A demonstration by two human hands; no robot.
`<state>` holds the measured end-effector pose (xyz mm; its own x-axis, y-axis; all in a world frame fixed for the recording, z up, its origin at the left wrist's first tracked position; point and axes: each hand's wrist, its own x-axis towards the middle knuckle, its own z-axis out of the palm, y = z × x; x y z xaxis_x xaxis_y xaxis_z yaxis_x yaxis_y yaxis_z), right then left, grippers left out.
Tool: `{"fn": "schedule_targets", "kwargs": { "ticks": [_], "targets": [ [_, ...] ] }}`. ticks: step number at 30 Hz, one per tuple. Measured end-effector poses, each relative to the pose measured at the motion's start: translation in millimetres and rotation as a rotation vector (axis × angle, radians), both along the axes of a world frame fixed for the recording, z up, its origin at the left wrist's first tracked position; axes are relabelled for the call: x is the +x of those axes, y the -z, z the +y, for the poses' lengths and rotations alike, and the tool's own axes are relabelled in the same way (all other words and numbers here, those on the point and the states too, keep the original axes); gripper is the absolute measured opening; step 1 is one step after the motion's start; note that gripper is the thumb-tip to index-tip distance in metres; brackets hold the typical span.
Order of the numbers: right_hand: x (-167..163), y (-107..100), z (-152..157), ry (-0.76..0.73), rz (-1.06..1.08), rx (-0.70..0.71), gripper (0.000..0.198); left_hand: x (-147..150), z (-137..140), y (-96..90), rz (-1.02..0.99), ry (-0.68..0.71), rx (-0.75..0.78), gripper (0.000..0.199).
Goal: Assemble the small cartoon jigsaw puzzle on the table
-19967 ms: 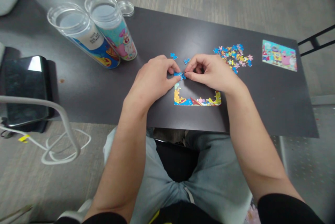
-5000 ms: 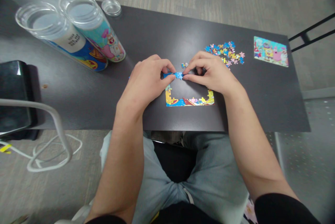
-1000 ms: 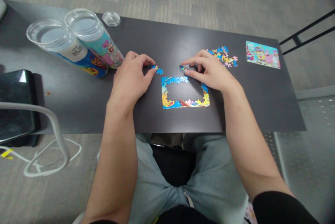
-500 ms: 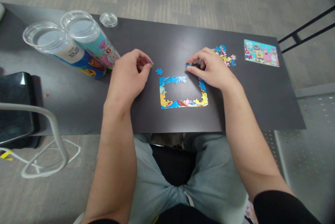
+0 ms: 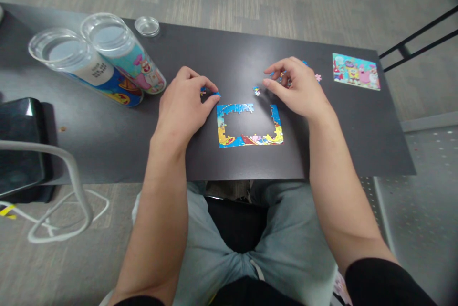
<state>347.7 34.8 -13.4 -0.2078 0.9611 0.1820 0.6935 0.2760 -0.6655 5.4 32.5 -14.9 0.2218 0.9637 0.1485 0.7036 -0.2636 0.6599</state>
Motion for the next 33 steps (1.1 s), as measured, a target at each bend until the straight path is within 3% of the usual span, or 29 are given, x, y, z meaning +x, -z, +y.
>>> {"fn": "schedule_targets", "kwargs": {
  "ticks": [6, 13, 24, 29, 33],
  "targets": [
    [-0.8, 10.2, 2.8, 0.004, 0.021, 0.071, 0.034, -0.3, 2.0, 0.7, -0.025, 0.047, 0.009, 0.033],
    [-7.4, 6.5, -0.5, -0.059, 0.036, 0.040, 0.033, 4.6, 0.6, 4.0, -0.030, 0.031, 0.013, 0.015],
    [-60.1, 1.9, -6.4, -0.178, -0.084, 0.010, 0.023, 11.1, -4.2, -6.6, -0.121, 0.097, -0.034, 0.014],
    [-72.5, -2.9, -8.4, -0.186, -0.037, -0.046, 0.016, 21.3, -7.6, -7.9, -0.245, 0.072, -0.082, 0.024],
    [-69.1, -7.3, -11.5, -0.155, 0.092, -0.104, 0.028, 32.3, -10.1, -9.3, -0.357, 0.066, -0.121, 0.034]
  ]
}}
